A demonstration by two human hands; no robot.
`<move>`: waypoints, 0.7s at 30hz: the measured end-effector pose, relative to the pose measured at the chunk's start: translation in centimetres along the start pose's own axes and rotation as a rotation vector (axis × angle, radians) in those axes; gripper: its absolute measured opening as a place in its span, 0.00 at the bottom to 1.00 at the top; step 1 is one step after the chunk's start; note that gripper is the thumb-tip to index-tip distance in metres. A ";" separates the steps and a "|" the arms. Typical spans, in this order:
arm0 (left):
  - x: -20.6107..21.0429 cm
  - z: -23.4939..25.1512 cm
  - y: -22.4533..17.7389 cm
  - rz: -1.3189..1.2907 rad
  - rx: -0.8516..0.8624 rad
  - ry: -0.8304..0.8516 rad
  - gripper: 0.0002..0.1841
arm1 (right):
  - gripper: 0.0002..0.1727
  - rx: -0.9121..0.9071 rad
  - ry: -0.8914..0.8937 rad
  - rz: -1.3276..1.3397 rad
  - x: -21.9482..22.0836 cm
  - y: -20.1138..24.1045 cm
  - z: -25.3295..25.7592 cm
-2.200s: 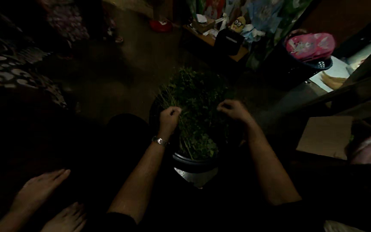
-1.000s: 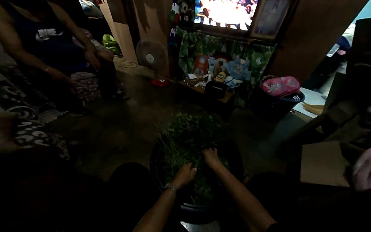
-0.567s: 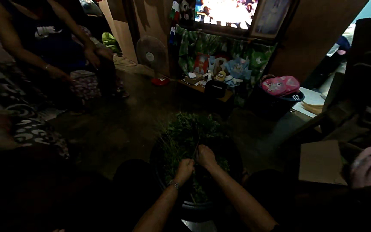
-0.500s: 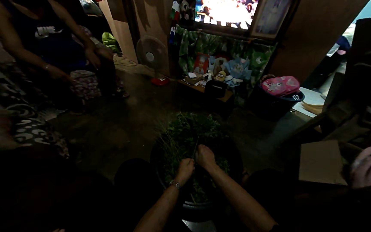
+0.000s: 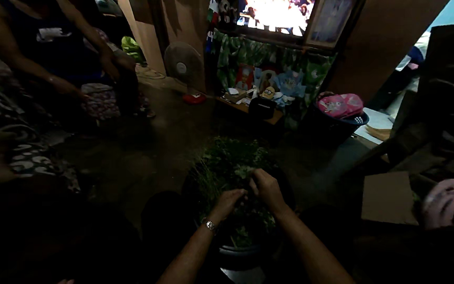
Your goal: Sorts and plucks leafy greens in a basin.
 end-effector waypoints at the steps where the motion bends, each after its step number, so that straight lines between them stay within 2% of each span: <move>1: 0.2 -0.1 0.0 -0.062 -0.003 0.002 0.18 | 0.09 -0.075 -0.010 -0.017 0.2 0.3 -0.7; 3: 0.1 -0.3 -0.1 -0.177 0.040 -0.037 0.18 | 0.05 -0.221 -0.010 -0.068 0.9 1.1 -1.9; 5: -0.3 -0.6 -0.8 -0.296 0.099 -0.091 0.16 | 0.06 -0.295 -0.011 -0.115 1.6 2.1 -2.7; 12: -1.4 -0.8 -1.2 -0.349 0.106 -0.179 0.12 | 0.09 -0.323 0.012 -0.093 2.7 2.5 -2.9; 15: -2.1 -0.6 -1.2 -0.272 0.101 -0.196 0.10 | 0.12 -0.128 0.148 0.105 2.2 1.6 -2.1; 18: -2.4 -1.2 -1.8 -0.201 0.044 -0.229 0.09 | 0.12 0.171 0.102 0.335 0.7 -0.5 -1.0; 21: -2.2 -1.2 -2.0 -0.160 0.025 -0.195 0.10 | 0.21 0.483 0.093 0.536 -0.2 -2.5 -0.6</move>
Point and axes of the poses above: each hand's wrist, its own z-axis towards the middle knuckle, its own x-axis out of the palm, y = z × x, the point moved 7 cm from there along z, towards the middle knuckle, and after that the axes turned 11 degrees about x, right-handed, at the moved point
